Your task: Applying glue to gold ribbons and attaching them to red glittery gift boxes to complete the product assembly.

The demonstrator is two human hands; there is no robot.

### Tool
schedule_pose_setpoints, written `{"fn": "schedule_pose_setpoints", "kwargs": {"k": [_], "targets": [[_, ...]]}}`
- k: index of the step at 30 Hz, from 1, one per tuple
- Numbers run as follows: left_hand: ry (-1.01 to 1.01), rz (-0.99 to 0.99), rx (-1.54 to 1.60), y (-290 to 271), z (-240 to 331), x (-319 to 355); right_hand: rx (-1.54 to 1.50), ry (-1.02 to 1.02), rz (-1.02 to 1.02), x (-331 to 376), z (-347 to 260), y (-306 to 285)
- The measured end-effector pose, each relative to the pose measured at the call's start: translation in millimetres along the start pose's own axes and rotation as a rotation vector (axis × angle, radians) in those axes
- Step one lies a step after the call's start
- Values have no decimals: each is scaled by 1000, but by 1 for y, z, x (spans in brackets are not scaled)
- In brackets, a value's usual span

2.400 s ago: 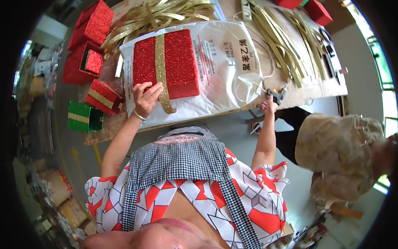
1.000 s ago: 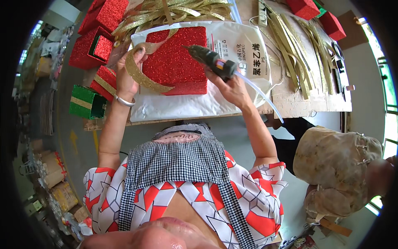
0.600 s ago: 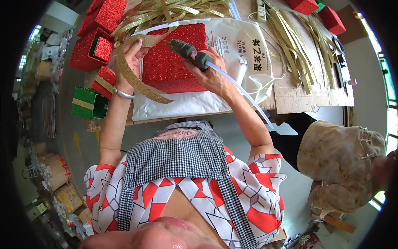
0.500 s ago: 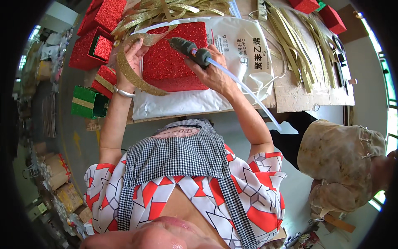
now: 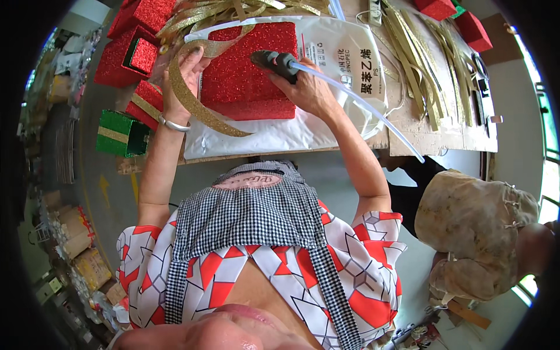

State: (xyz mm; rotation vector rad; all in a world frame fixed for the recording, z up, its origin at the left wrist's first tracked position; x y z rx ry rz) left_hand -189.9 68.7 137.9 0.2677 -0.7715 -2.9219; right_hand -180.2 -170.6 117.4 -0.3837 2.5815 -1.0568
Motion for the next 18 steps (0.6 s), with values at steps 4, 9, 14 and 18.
{"fn": "schedule_pose_setpoints", "kwargs": {"k": [4, 9, 14, 18], "targets": [[23, 17, -61, -1, -1, 0, 79, -8, -10, -4, 3, 5], [31, 50, -94, -2, 4, 4, 65, 46, -55, -5, 1, 5], [53, 6, -108, -10, 1, 1, 95, 109, -68, -7, 3, 7], [41, -52, -64, -3, 3, 2, 113, 171, -116, -9, -4, 1]]}}
Point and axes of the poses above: each hand's wrist, its own x-axis away from the middle knuckle, its own y-axis out of the palm, z = x × y, the point moved 3 cm from there along -x, towards the middle knuckle, and after that the axes turned 5 degrees about x, right-handed, at the moved point
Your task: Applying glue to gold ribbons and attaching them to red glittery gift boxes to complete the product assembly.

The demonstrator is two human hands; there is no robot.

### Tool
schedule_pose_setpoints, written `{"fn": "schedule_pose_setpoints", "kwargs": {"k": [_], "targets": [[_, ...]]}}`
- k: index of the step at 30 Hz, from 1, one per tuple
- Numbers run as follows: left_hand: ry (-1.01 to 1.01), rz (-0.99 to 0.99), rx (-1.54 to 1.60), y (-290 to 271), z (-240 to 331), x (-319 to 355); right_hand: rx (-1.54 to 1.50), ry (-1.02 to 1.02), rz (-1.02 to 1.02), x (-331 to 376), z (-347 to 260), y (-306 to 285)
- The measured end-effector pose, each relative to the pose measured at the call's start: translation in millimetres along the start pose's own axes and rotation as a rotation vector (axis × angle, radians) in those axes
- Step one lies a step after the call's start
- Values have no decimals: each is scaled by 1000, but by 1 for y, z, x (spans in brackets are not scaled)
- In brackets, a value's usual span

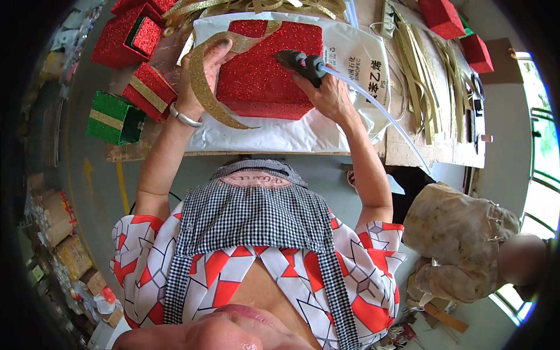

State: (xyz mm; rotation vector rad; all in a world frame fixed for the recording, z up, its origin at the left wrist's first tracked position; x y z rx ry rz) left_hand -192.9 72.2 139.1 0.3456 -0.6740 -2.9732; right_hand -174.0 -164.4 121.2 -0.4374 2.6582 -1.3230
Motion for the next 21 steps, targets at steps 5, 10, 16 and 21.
{"fn": "schedule_pose_setpoints", "kwargs": {"k": [5, 10, 16, 21], "targets": [[-6, -39, 3, 2, 0, -4, 35, 2, 18, 0, 0, 0], [-46, -53, 11, 0, -1, -8, 67, -23, 43, 0, 4, 1], [-53, -54, 89, 1, -4, -8, 44, -21, 15, 0, 3, 0], [-56, -58, 110, 1, -7, -6, 22, -79, 73, 2, 2, 0]]}}
Point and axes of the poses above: each hand's wrist, its own x-axis away from the middle knuckle, its own y-axis out of the palm, z = x × y, the point moved 3 cm from there along -x, towards the middle knuckle, and after that the axes turned 5 degrees about x, right-handed, at the moved point
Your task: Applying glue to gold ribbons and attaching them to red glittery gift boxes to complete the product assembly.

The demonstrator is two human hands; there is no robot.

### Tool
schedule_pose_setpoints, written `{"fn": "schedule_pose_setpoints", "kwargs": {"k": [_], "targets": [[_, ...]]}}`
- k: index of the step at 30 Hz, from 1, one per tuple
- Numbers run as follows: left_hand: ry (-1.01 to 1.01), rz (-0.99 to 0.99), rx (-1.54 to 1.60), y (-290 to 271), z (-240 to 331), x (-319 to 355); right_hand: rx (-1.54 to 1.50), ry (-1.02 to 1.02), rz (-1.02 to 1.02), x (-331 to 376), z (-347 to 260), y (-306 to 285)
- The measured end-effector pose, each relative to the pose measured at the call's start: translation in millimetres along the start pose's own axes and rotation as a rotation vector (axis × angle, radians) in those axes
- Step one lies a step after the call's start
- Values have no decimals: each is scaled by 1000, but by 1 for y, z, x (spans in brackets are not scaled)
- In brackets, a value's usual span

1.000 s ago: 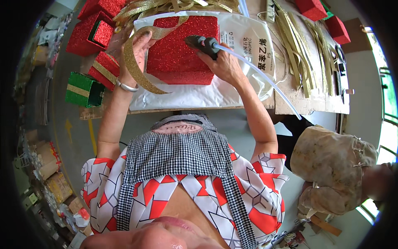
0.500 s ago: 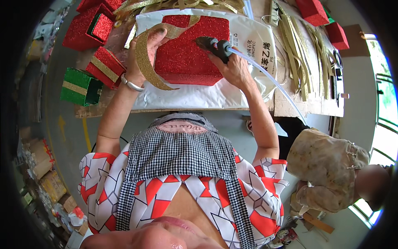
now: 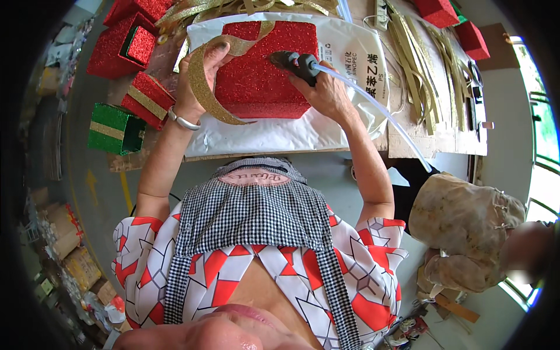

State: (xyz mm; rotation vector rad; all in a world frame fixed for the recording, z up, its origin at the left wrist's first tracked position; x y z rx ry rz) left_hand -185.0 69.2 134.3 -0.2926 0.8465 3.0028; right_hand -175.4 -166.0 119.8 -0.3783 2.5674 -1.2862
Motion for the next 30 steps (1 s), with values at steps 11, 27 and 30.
{"fn": "schedule_pose_setpoints", "kwargs": {"k": [11, 27, 30], "targets": [[-45, 23, 23, -5, -3, 3, -242, -19, -92, 26, -4, -16], [-17, 7, -57, -6, -4, 10, -109, -79, -222, 61, -17, -3], [-18, 2, -53, -7, -4, 10, -146, -42, -201, 64, -19, -6]]}}
Point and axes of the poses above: each hand's wrist, its own x-axis away from the middle knuckle, its own y-axis out of the palm, z = x × y, the point moved 3 cm from there along -x, towards the middle knuckle, and after that the axes turned 5 degrees about x, right-handed, at the moved point
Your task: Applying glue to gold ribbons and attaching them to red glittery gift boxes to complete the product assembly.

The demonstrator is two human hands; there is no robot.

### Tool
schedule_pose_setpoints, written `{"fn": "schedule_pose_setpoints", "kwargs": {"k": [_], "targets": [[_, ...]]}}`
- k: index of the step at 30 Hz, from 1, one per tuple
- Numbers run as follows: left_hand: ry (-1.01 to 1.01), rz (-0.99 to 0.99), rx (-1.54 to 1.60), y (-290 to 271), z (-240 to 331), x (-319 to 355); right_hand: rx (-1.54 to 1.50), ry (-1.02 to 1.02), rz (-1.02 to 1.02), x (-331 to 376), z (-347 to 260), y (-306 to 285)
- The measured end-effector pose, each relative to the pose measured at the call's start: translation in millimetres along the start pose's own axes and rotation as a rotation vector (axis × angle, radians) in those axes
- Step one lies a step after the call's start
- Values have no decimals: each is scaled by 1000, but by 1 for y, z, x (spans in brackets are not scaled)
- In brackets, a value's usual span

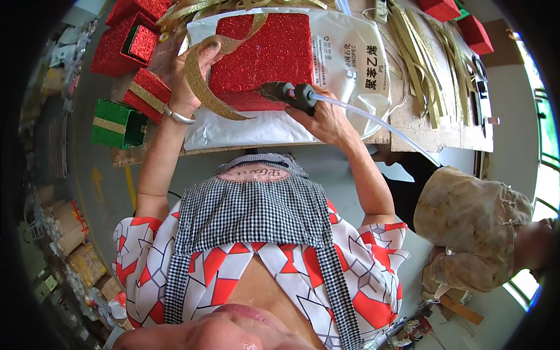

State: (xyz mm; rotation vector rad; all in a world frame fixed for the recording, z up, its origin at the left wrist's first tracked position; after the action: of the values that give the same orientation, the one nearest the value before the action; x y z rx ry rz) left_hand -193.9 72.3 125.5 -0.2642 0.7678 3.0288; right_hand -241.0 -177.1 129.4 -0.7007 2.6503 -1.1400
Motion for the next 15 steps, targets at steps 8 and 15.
{"fn": "schedule_pose_setpoints", "kwargs": {"k": [8, 15], "targets": [[14, -15, -15, 2, 0, 1, 31, -10, 14, 3, 1, -1], [-10, -36, -41, 5, -12, -5, -106, 74, 97, 23, 15, -12]]}}
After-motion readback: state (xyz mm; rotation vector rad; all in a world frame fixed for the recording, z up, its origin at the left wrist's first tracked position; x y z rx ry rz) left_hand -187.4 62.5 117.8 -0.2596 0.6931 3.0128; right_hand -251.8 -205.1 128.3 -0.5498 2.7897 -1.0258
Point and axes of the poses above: each hand's wrist, its own x-axis away from the middle knuckle, its own y-axis out of the palm, z = x × y, the point moved 3 cm from there along -x, towards the middle knuckle, and after that the axes turned 5 degrees about x, right-handed, at the moved point
